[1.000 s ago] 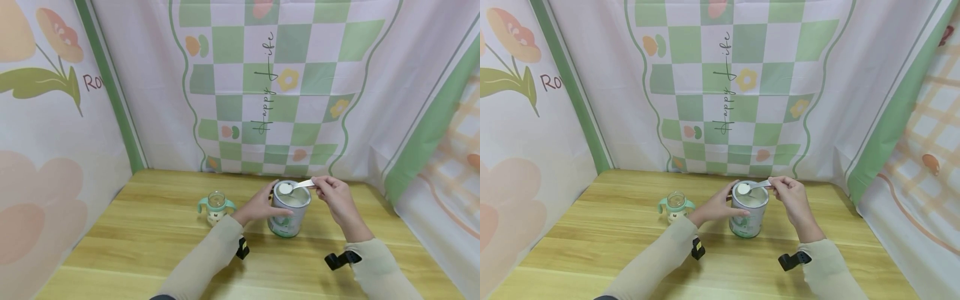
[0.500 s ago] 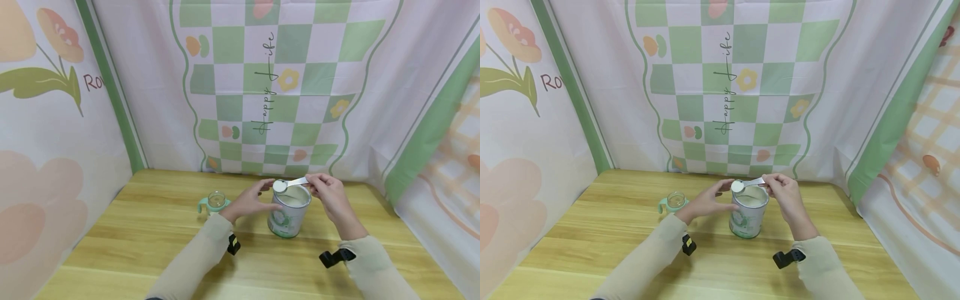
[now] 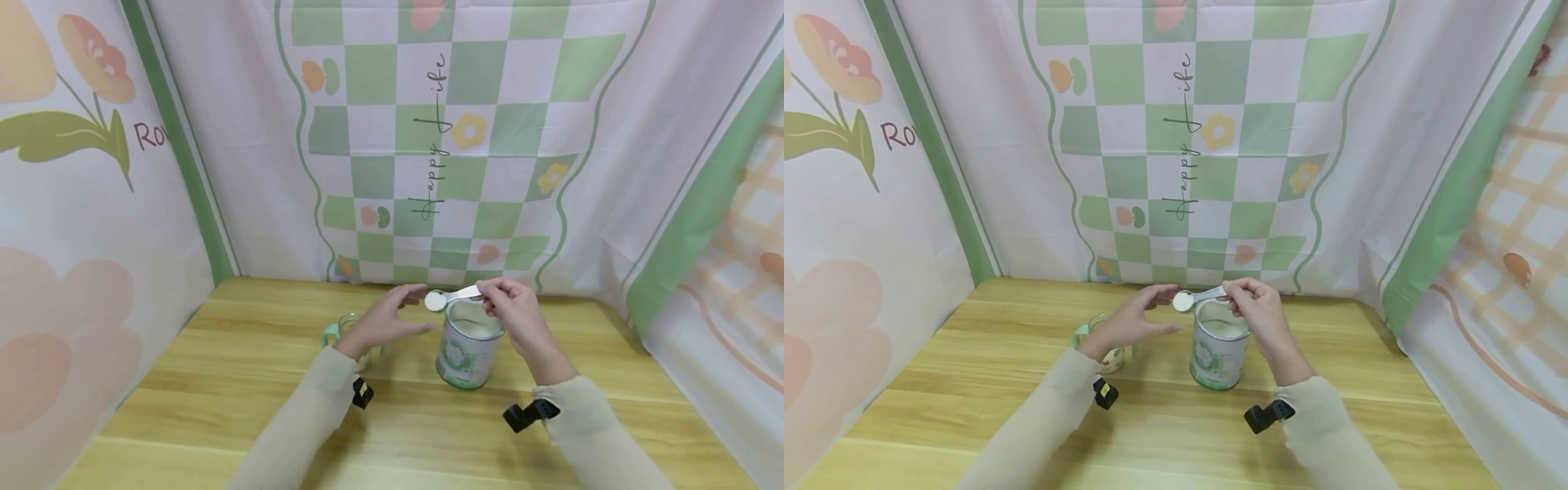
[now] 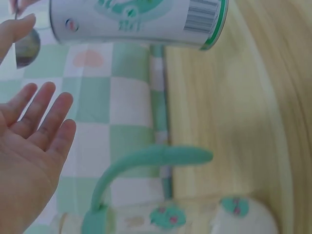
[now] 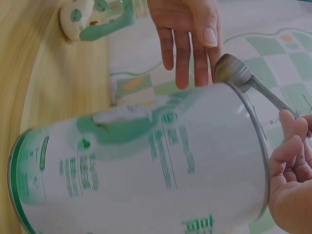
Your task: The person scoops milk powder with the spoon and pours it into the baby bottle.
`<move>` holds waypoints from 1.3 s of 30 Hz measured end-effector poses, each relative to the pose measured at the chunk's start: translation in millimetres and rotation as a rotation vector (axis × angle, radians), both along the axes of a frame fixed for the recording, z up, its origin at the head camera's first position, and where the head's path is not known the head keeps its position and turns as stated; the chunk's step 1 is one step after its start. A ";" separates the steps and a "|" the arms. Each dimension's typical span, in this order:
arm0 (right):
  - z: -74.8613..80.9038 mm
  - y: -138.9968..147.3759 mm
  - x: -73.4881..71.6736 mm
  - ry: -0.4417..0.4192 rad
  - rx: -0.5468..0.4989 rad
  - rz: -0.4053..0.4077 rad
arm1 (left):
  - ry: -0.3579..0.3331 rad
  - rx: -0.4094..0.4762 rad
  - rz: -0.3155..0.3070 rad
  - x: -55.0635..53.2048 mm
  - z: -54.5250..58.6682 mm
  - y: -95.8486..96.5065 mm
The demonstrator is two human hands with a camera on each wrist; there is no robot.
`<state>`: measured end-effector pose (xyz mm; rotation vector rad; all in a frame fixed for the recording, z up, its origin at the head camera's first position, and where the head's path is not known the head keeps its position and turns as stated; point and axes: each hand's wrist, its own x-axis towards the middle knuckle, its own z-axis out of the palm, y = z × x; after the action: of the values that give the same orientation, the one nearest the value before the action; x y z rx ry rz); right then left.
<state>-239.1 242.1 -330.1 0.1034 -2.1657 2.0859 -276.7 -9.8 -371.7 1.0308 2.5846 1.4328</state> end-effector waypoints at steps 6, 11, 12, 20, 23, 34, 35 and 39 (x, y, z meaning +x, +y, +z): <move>0.7 -13.5 -1.4 0.014 0.027 0.028 | 0.026 -0.004 0.014 0.2 7.1 -18.8; 0.6 -24.9 -2.3 0.005 0.029 0.056 | 0.019 -0.005 0.048 0.8 9.4 -38.6; 0.2 -27.2 -2.5 0.007 0.025 0.063 | 0.020 -0.002 0.056 1.1 9.9 -42.7; -2.0 -44.6 -4.8 0.020 -0.005 0.099 | 0.006 0.005 0.088 0.4 4.5 -72.5; -2.6 -51.2 -4.7 0.022 -0.018 0.113 | -0.021 0.012 0.094 1.1 -0.4 -80.8; -7.1 -77.4 -3.8 0.019 -0.056 0.156 | -0.088 -0.017 0.156 11.8 -22.4 -100.2; -7.6 -79.4 -3.7 0.018 -0.060 0.161 | -0.097 -0.018 0.168 12.9 -24.9 -101.4; -8.9 -87.7 -2.4 0.007 -0.059 0.171 | -0.141 -0.011 0.213 16.8 -33.3 -104.8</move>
<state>-241.5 154.4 -339.0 0.2991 -2.1588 2.2333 -259.8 -114.6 -405.0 0.6421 2.6613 1.4711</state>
